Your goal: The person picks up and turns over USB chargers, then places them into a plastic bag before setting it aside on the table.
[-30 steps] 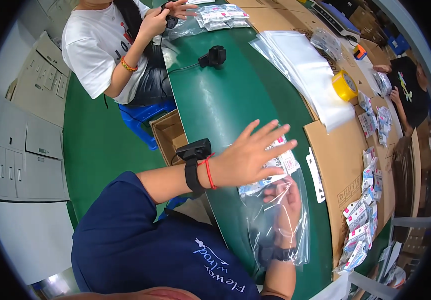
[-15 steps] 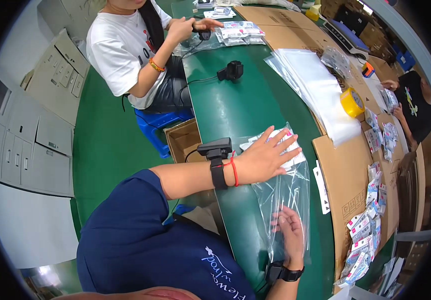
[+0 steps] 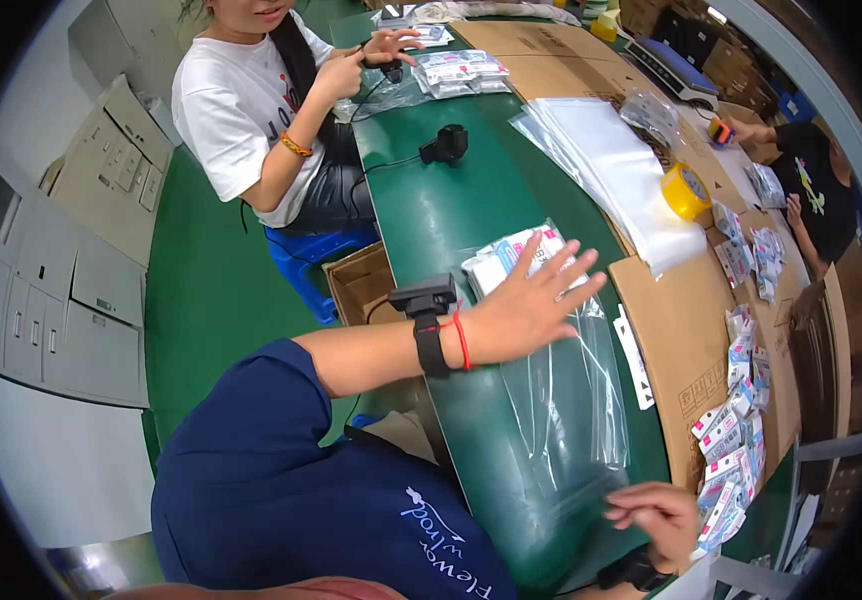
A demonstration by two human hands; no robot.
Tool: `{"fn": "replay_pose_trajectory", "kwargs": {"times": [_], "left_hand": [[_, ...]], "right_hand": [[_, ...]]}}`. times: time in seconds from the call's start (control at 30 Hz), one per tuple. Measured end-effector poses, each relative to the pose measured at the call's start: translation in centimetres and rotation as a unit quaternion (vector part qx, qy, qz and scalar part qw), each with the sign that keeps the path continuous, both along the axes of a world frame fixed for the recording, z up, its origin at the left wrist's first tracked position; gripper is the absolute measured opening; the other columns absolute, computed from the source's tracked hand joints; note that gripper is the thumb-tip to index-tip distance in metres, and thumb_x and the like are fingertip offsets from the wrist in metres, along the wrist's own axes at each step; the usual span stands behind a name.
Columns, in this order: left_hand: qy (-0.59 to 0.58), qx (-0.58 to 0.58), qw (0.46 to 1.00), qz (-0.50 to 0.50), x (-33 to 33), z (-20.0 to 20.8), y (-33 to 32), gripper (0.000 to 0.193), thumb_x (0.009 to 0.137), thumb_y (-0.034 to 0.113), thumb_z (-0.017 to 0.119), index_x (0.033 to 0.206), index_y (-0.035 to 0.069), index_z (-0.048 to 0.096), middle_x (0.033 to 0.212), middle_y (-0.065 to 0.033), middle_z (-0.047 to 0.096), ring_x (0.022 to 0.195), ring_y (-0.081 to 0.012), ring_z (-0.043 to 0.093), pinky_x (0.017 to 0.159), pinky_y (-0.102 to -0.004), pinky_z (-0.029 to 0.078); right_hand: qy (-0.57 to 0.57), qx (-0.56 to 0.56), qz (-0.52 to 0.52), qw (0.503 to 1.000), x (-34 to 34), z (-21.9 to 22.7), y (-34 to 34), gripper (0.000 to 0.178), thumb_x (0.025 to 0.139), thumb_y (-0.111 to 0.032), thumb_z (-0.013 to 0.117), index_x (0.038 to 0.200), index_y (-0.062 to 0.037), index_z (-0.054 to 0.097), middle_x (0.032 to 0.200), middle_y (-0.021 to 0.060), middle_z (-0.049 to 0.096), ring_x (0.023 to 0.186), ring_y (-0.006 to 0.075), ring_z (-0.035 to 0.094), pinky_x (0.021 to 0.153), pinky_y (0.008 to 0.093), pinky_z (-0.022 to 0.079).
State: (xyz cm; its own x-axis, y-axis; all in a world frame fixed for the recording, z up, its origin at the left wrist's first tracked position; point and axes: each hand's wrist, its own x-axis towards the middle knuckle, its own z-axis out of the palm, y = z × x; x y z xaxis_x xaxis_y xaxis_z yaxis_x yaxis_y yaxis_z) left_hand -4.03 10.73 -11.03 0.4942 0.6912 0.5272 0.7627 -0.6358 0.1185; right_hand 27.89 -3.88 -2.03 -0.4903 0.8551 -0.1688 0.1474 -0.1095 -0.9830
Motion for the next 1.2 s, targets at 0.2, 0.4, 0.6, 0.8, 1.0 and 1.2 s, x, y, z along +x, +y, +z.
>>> {"fn": "replay_pose_trajectory", "kwargs": {"times": [0.2,0.4,0.6,0.8,1.0,1.2], "left_hand": [[-0.096,0.005,0.964,-0.247,6.1,0.5,-5.6,0.074,0.084,0.042,0.063,0.145,0.011,0.034,0.153,-0.0158,0.026,0.143,-0.0352,0.018,0.114,-0.0615,0.009],[-0.120,-0.111,0.943,-0.289,7.8,-4.6,-9.6,0.074,0.084,0.045,0.063,0.144,0.011,0.036,0.152,-0.0153,0.028,0.142,-0.0358,0.021,0.113,-0.0640,0.007],[-0.025,-0.221,0.932,-0.285,8.5,-5.1,-9.0,0.062,0.086,0.041,0.062,0.138,0.010,0.044,0.149,-0.0162,0.034,0.143,-0.0354,0.021,0.110,-0.0654,0.009],[-0.106,-0.179,0.941,-0.267,3.8,-0.3,-7.4,0.054,0.083,0.020,0.069,0.131,0.005,0.051,0.146,-0.0178,0.040,0.137,-0.0392,0.034,0.112,-0.0557,0.019],[-0.156,-0.198,0.922,-0.293,3.1,-0.2,-8.2,0.044,0.081,0.016,0.071,0.121,0.003,0.059,0.141,-0.0180,0.046,0.134,-0.0390,0.038,0.111,-0.0522,0.025],[-0.163,-0.205,0.908,-0.327,4.4,1.1,-9.2,0.039,0.080,0.010,0.069,0.117,0.004,0.062,0.139,-0.0175,0.049,0.135,-0.0374,0.038,0.111,-0.0498,0.026]], "right_hand": [[0.397,0.215,-0.255,0.855,2.6,2.3,2.8,0.034,0.101,-0.024,0.048,0.072,-0.0100,0.036,0.062,-0.0005,0.033,0.053,0.0080,0.038,0.047,0.0193,0.034],[0.219,0.093,-0.420,0.876,3.6,-3.7,3.8,0.030,0.099,-0.027,0.052,0.076,-0.0098,0.045,0.064,-0.0018,0.042,0.054,0.0054,0.040,0.047,0.0207,0.029],[-0.090,0.012,-0.375,0.922,1.4,-7.3,0.7,0.023,0.097,-0.023,0.053,0.088,-0.0033,0.061,0.076,0.0013,0.060,0.063,0.0070,0.051,0.054,0.0210,0.038],[-0.327,0.146,-0.240,0.902,0.9,-5.6,1.3,0.023,0.090,-0.017,0.064,0.104,0.0008,0.064,0.090,0.0076,0.066,0.083,0.0141,0.061,0.073,0.0279,0.049],[-0.685,0.445,-0.356,0.455,8.1,-7.2,3.4,0.028,0.082,-0.008,0.063,0.110,-0.0060,0.065,0.104,0.0168,0.066,0.098,0.0330,0.063,0.103,0.0517,0.035],[-0.753,0.381,-0.276,0.460,9.2,-8.9,6.9,0.026,0.083,-0.010,0.060,0.108,-0.0070,0.065,0.096,0.0162,0.067,0.092,0.0309,0.064,0.106,0.0557,0.027]]}}
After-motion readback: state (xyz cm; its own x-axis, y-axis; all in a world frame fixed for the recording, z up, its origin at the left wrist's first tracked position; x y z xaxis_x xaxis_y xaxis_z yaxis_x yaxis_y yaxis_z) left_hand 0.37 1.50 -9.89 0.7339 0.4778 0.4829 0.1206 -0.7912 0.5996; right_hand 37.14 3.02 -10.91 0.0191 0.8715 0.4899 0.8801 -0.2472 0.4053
